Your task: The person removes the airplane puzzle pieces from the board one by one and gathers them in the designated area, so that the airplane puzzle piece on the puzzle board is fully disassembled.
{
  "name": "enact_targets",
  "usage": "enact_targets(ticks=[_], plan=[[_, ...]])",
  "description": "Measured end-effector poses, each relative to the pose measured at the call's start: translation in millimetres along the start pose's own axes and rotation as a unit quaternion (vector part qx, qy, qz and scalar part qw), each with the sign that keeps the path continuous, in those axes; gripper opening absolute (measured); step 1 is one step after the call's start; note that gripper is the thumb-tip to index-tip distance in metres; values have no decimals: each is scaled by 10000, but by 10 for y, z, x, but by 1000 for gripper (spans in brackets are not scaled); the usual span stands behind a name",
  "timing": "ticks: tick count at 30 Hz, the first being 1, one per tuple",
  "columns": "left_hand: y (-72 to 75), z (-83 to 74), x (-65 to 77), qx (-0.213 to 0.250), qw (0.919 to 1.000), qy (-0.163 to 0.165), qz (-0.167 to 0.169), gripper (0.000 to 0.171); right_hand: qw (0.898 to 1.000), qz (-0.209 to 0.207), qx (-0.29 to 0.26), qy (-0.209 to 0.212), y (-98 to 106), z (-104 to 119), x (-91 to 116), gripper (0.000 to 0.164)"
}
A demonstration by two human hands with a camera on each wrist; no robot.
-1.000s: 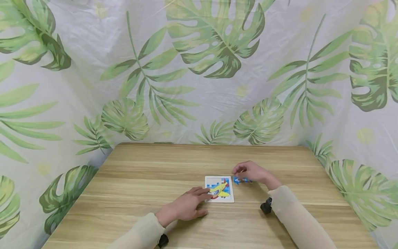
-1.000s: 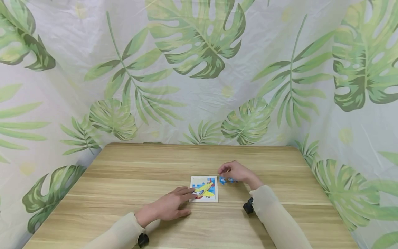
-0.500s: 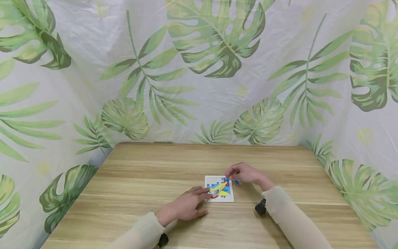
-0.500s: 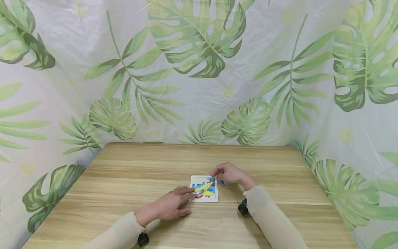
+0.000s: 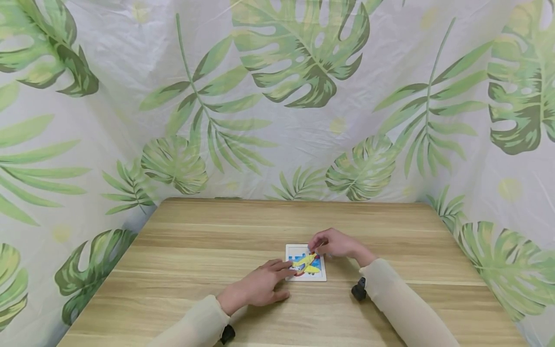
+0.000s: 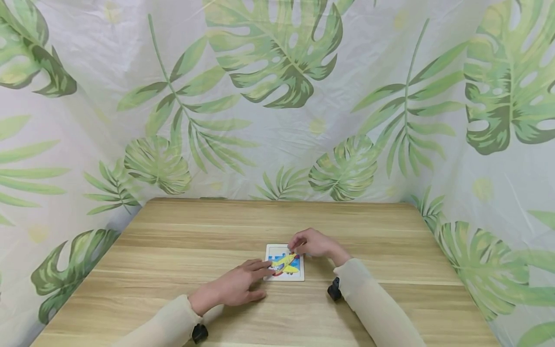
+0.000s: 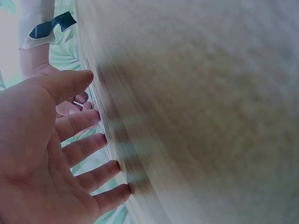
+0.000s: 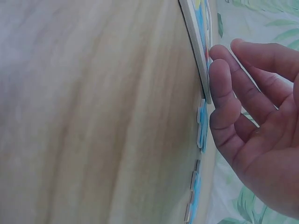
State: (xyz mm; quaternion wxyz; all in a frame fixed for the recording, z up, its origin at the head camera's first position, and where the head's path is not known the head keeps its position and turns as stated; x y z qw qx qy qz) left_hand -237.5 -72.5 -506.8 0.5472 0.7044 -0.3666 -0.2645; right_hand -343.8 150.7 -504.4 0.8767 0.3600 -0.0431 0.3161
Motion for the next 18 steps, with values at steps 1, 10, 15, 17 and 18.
enact_targets(ticks=[1,10,15,17,18], plan=[[-1,-1,1,8,10000,2,1,52,10000,9,44,-1,-5,0,-6,18],[3,-5,2,-35,10000,5,-7,53,9999,103,90,42,-26,73,3,18],[6,-1,3,-58,10000,13,15,53,9998,144,104,78,-41,101,1,18],[7,1,3,-51,10000,7,10,53,9998,147,113,86,-46,103,-6,18],[6,3,4,-44,10000,9,8,53,9998,148,127,94,-49,102,-10,18]])
Point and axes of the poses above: each hand's wrist, its own x-axis away from the middle knuckle, its own y-axis out of the back of the hand, z = x × y, the point moved 4 cm from there along -x, towards the middle knuckle, and after that the axes turned 10 degrees about -y, right-handed, at the moved point
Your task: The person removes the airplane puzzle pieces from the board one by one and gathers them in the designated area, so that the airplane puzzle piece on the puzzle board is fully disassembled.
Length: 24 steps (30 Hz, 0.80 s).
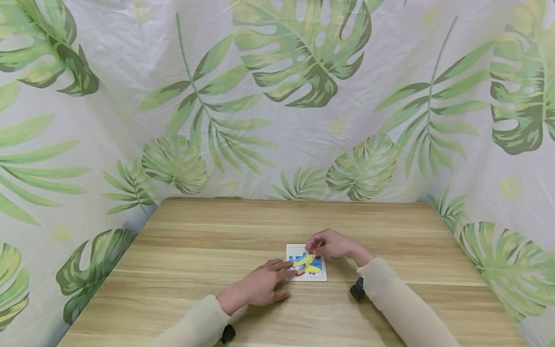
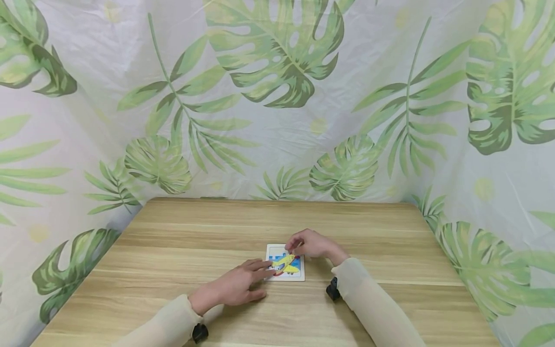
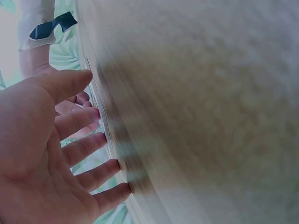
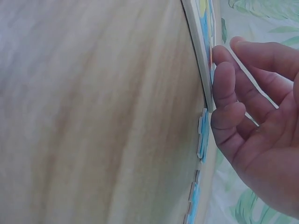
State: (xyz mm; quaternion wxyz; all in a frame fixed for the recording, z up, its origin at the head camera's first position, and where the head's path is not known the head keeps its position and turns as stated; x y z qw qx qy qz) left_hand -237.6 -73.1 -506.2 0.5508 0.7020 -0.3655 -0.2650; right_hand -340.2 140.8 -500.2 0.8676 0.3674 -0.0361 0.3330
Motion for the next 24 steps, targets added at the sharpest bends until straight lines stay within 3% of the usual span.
enact_targets(ticks=[24], plan=[[22,-19,2,-121,9999,-38,-15,53,9996,128,95,243,-29,35,-26,25]])
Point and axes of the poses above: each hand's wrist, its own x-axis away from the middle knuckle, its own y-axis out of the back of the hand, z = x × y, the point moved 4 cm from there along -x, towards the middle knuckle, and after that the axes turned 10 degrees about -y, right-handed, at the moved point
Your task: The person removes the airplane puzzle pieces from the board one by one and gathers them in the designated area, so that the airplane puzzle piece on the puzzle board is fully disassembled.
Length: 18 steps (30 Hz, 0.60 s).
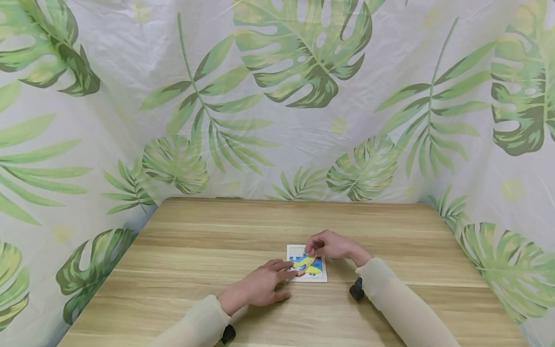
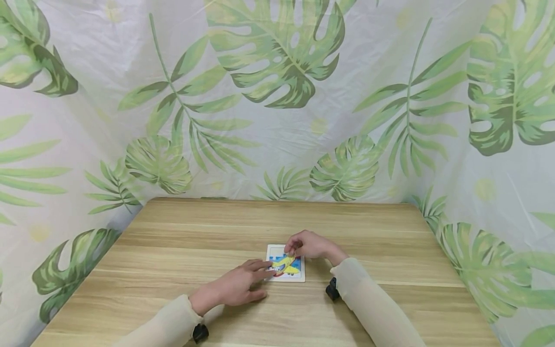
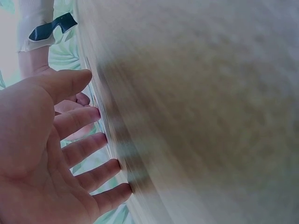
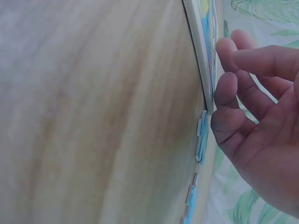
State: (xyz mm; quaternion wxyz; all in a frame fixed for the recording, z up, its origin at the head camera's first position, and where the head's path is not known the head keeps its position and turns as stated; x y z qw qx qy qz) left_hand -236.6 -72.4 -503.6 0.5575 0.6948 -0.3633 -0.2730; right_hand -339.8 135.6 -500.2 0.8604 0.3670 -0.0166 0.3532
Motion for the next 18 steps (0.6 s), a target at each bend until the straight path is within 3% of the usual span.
enact_targets(ticks=[18], plan=[[-16,0,2,36,9999,-14,149,56,9998,-62,140,142,15,-2,15,31]])
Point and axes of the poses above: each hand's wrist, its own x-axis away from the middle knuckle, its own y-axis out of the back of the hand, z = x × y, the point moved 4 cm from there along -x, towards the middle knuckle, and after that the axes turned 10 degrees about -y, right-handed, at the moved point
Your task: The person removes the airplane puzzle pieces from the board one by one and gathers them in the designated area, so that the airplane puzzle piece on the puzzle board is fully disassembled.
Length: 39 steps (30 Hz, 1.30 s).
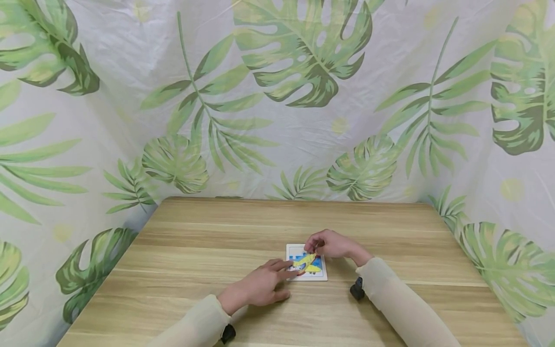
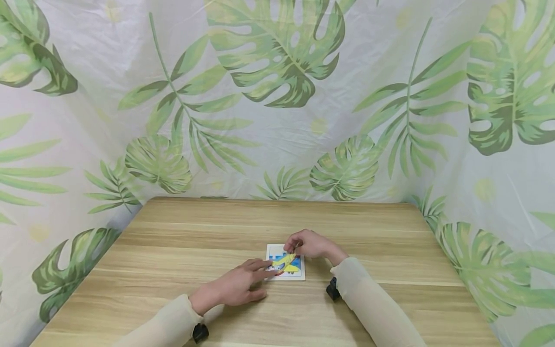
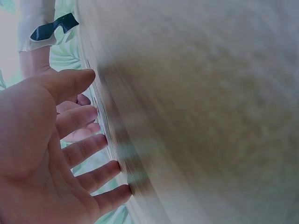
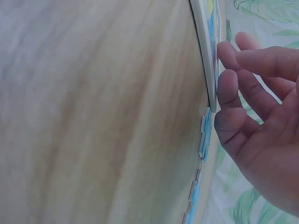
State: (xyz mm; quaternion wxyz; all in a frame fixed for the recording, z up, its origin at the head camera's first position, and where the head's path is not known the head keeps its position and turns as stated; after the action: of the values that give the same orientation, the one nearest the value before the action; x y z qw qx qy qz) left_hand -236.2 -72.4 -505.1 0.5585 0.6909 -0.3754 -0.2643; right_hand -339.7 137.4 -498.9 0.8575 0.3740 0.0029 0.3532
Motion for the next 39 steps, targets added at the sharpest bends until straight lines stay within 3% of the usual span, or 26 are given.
enact_targets(ticks=[12,29,39], plan=[[23,-27,-6,-137,9999,-63,-76,55,9996,41,267,27,-29,7,-23,31],[41,-39,-1,-80,9998,-92,-133,54,9998,5,188,-4,-31,-16,-51,34],[29,-28,-4,-84,9999,-11,-73,54,9985,-433,320,-68,17,2,-34,27]])
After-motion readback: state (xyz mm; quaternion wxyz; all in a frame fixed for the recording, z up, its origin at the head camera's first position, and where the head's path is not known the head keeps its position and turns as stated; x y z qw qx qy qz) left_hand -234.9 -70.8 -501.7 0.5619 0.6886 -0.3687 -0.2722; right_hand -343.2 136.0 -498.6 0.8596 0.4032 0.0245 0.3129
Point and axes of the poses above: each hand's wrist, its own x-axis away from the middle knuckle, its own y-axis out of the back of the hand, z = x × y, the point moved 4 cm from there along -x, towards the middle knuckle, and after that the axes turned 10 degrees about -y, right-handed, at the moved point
